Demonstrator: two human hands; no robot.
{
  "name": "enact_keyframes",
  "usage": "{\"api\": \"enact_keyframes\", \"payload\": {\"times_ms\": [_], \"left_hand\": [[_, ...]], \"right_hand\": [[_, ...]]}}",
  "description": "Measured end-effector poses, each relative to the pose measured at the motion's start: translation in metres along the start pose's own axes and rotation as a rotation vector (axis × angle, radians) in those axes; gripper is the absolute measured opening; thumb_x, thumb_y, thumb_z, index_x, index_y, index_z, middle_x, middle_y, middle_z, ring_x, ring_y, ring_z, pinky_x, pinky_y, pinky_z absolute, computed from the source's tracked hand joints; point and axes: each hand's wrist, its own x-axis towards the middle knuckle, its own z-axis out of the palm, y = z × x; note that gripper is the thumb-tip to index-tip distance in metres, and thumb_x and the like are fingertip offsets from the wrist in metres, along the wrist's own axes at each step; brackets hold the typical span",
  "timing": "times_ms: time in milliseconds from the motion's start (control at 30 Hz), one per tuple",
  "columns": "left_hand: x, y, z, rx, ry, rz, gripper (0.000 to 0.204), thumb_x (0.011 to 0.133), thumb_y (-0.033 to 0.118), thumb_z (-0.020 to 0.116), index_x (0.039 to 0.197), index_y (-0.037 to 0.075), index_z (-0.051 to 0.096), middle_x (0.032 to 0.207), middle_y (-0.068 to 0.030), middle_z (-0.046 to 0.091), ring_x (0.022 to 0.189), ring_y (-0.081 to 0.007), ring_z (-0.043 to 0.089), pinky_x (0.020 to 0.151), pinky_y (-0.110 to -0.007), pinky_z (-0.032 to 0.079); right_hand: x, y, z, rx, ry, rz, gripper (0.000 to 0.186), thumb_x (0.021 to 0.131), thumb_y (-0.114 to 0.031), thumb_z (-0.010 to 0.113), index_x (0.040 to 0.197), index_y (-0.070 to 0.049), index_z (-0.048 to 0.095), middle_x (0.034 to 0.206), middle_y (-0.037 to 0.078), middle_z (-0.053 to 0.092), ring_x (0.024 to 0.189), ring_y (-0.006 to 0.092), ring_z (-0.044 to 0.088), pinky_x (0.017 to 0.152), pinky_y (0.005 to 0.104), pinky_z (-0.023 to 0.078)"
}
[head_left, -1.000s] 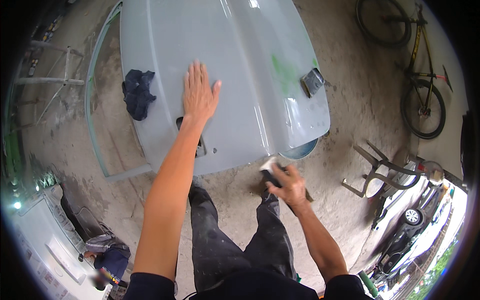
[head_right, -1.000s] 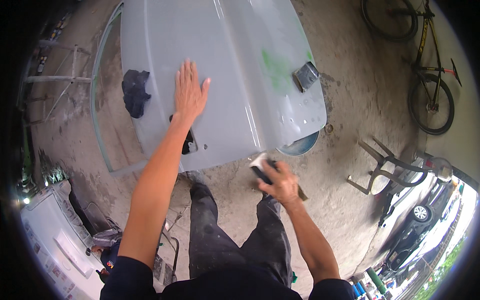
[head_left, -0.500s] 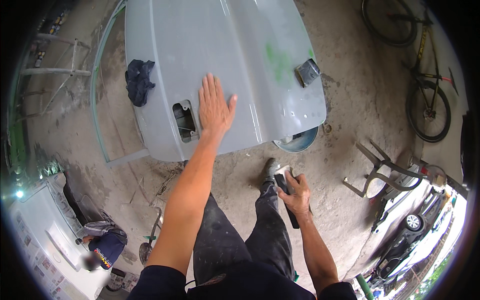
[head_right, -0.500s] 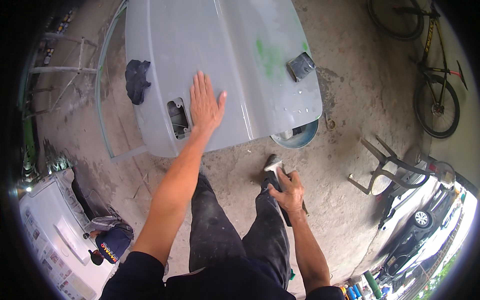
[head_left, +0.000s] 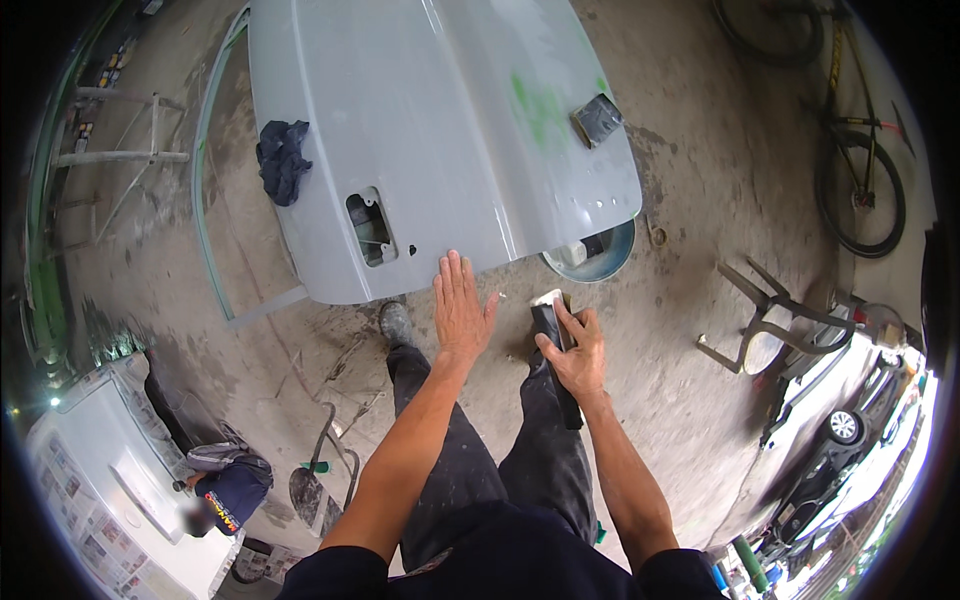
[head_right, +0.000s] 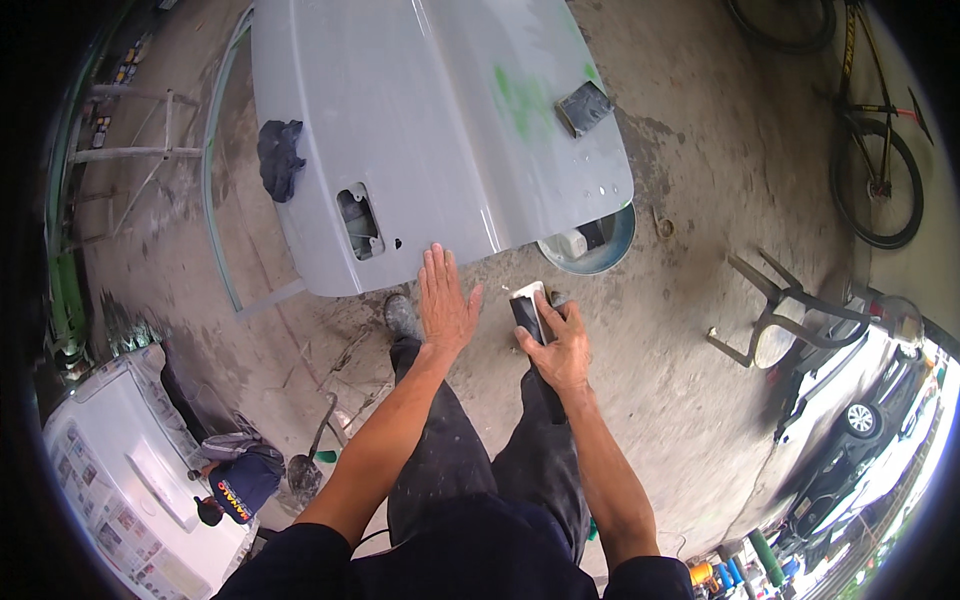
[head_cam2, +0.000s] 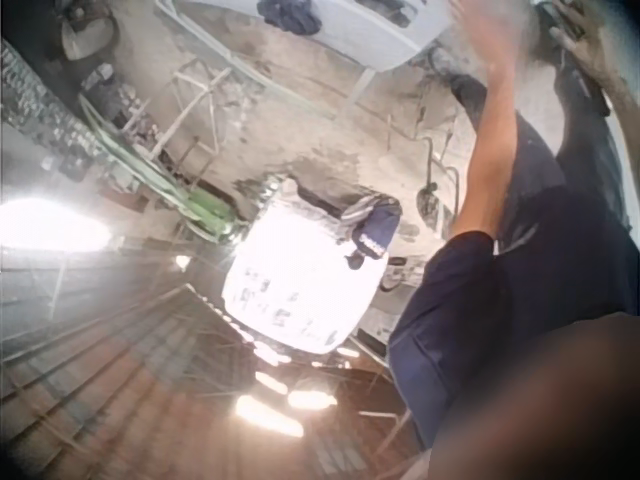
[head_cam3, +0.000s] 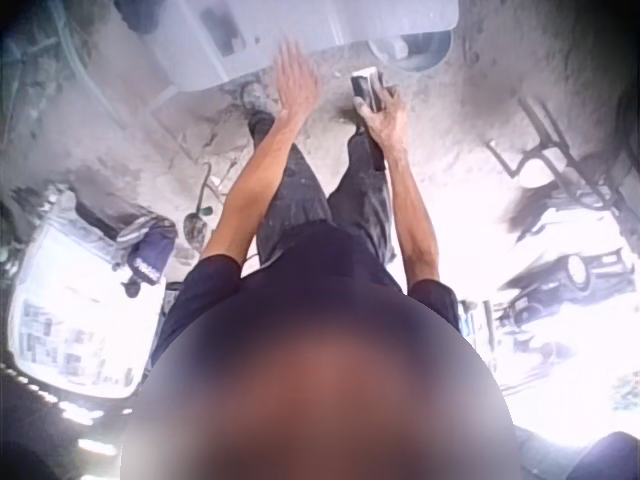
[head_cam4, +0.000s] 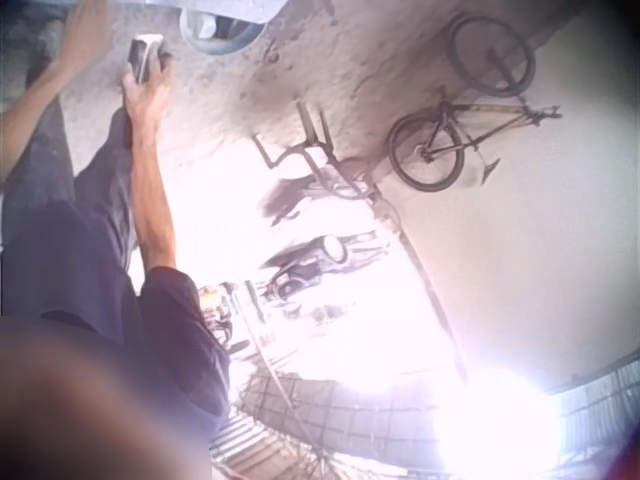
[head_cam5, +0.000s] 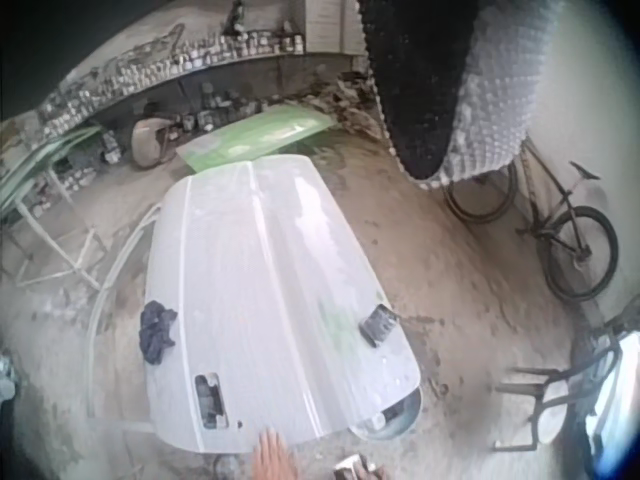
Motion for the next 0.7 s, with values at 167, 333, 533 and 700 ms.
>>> {"api": "enact_keyframes", "payload": {"times_ms": [167,333,533,700], "left_hand": [[-0.035,0.01,-0.025,-0.321,0.002,0.036,0.07,0.113,0.044,0.054,0.163,-0.004,0.044,0.172,-0.0287,0.039,0.162,-0.0446,0.034,0.131,-0.053,0.028],[-0.045,0.02,-0.069,-1.146,-0.194,-0.293,0.068,0.116,0.051,0.046,0.156,-0.005,0.052,0.151,-0.0279,0.062,0.145,-0.0427,0.055,0.121,-0.048,0.041],[0.035,-0.037,-0.1,-1.607,-0.067,-0.711,0.068,0.11,0.046,0.064,0.156,-0.003,0.051,0.149,-0.0179,0.061,0.138,-0.0266,0.06,0.118,-0.043,0.046],[0.048,-0.037,-0.115,-1.679,0.092,-0.741,0.057,0.109,0.044,0.066,0.147,0.001,0.058,0.139,-0.012,0.066,0.127,-0.0234,0.064,0.111,-0.043,0.05]], "right_hand": [[0.004,-0.024,0.024,0.177,-0.007,0.162,0.063,0.097,-0.032,0.083,0.153,-0.009,0.066,0.099,0.01,0.053,0.093,0.0251,0.056,0.085,0.0391,0.051],[0.035,-0.072,0.067,0.128,-0.1,0.199,0.065,0.109,-0.048,0.064,0.165,-0.017,0.052,0.127,0.021,0.062,0.115,0.0415,0.067,0.097,0.0505,0.055],[0.056,-0.104,0.088,0.452,-0.143,0.142,0.072,0.11,-0.039,0.064,0.171,-0.009,0.038,0.144,0.027,0.065,0.121,0.0454,0.068,0.104,0.0512,0.055],[0.031,-0.109,0.086,0.372,-0.321,0.189,0.06,0.108,-0.033,0.069,0.162,-0.012,0.055,0.133,0.026,0.074,0.114,0.0425,0.074,0.101,0.0477,0.057]]}}
